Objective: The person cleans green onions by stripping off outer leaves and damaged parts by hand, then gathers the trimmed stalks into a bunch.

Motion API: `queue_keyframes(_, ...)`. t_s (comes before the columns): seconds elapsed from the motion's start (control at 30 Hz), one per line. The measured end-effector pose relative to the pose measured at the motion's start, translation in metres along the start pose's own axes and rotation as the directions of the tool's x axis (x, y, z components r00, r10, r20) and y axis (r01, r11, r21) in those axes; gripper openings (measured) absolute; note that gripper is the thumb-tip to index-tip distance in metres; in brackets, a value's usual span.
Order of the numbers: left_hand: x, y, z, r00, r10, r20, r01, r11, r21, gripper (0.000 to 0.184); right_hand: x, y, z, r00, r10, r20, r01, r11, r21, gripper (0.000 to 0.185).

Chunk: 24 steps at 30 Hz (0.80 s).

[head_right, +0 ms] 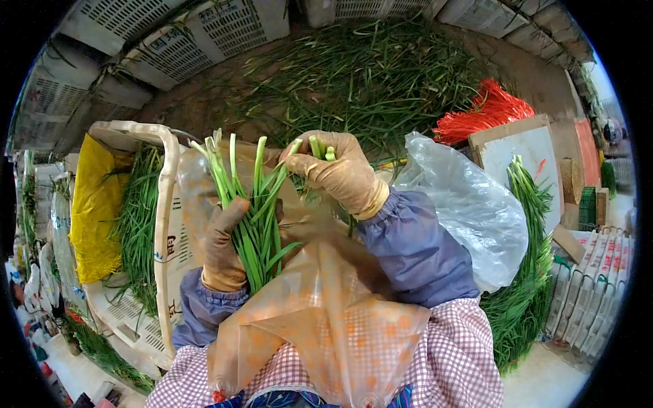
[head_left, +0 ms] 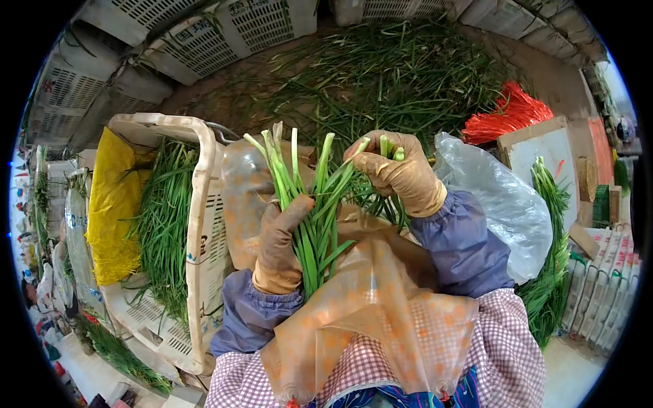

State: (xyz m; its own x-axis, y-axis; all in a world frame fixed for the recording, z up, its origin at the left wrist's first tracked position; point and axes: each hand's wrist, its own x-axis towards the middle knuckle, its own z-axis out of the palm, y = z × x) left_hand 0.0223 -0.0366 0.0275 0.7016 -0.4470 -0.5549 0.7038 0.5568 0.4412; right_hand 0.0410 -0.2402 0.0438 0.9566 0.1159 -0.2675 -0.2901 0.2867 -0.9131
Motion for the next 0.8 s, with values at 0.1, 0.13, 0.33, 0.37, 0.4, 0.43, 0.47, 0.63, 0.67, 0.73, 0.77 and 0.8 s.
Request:
queue_keyframes(0.1, -0.002, 0.000, 0.010, 0.998, 0.058, 0.017, -0.060, 0.980, 0.191, 0.027, -0.004, 0.003, 0.002, 0.996, 0.070, -0.062, -0.067, 0.997, 0.040, 0.010)
queue_keyframes(0.13, -0.002, 0.000, 0.012, 0.998, 0.056, 0.017, -0.058, 0.980, 0.191, 0.027, -0.005, 0.006, 0.000, 0.998, 0.049, -0.029, -0.048, 0.998, 0.033, 0.012)
queue_keyframes(0.33, -0.007, 0.002, 0.018, 0.999, 0.024, -0.033, -0.018, 0.986, 0.164, 0.027, -0.001, -0.005, -0.013, 0.969, -0.029, 0.245, -0.020, 0.980, 0.198, 0.022)
queue_keyframes(0.37, -0.005, -0.001, 0.018, 1.000, 0.014, 0.027, -0.018, 0.990, 0.137, 0.026, 0.001, -0.006, -0.015, 0.941, -0.056, 0.334, 0.006, 0.989, 0.148, 0.023)
queue_keyframes(0.4, -0.003, -0.002, 0.017, 0.996, 0.005, 0.088, -0.014, 0.994, 0.110, 0.025, 0.005, -0.003, -0.013, 0.938, -0.059, 0.342, 0.038, 0.997, 0.070, 0.041)
queue_keyframes(0.43, -0.001, -0.005, 0.014, 0.996, 0.002, 0.089, -0.012, 0.994, 0.110, 0.025, 0.007, -0.002, -0.011, 0.931, -0.067, 0.358, 0.046, 0.997, 0.068, 0.043)
queue_keyframes(0.47, 0.003, -0.007, 0.010, 0.989, 0.000, 0.148, -0.016, 0.995, 0.103, 0.026, 0.010, -0.002, -0.009, 0.924, -0.075, 0.375, 0.053, 0.996, 0.067, 0.044)
queue_keyframes(0.63, 0.007, -0.007, 0.006, 0.987, -0.032, 0.160, 0.020, 0.997, 0.077, 0.027, 0.010, 0.001, -0.011, 0.889, -0.070, 0.452, 0.033, 0.995, 0.089, 0.044)
queue_keyframes(0.67, 0.008, -0.007, 0.006, 0.989, -0.073, 0.126, 0.062, 0.994, 0.086, 0.027, 0.010, 0.004, -0.012, 0.896, -0.059, 0.440, 0.030, 0.997, 0.073, 0.043)
queue_keyframes(0.73, 0.008, -0.008, 0.007, 0.989, -0.118, 0.092, 0.110, 0.990, 0.090, 0.028, 0.007, 0.001, -0.013, 0.897, -0.033, 0.441, 0.033, 0.999, 0.008, 0.041)
queue_keyframes(0.77, 0.007, -0.007, 0.009, 0.986, -0.138, 0.096, 0.134, 0.990, 0.038, 0.030, 0.007, 0.001, -0.012, 0.898, -0.031, 0.439, 0.031, 1.000, 0.007, 0.041)
queue_keyframes(0.8, 0.006, -0.006, 0.010, 0.983, -0.155, 0.100, 0.157, 0.987, -0.013, 0.032, 0.007, 0.003, -0.010, 0.897, -0.129, 0.422, 0.158, 0.987, -0.036, 0.039)
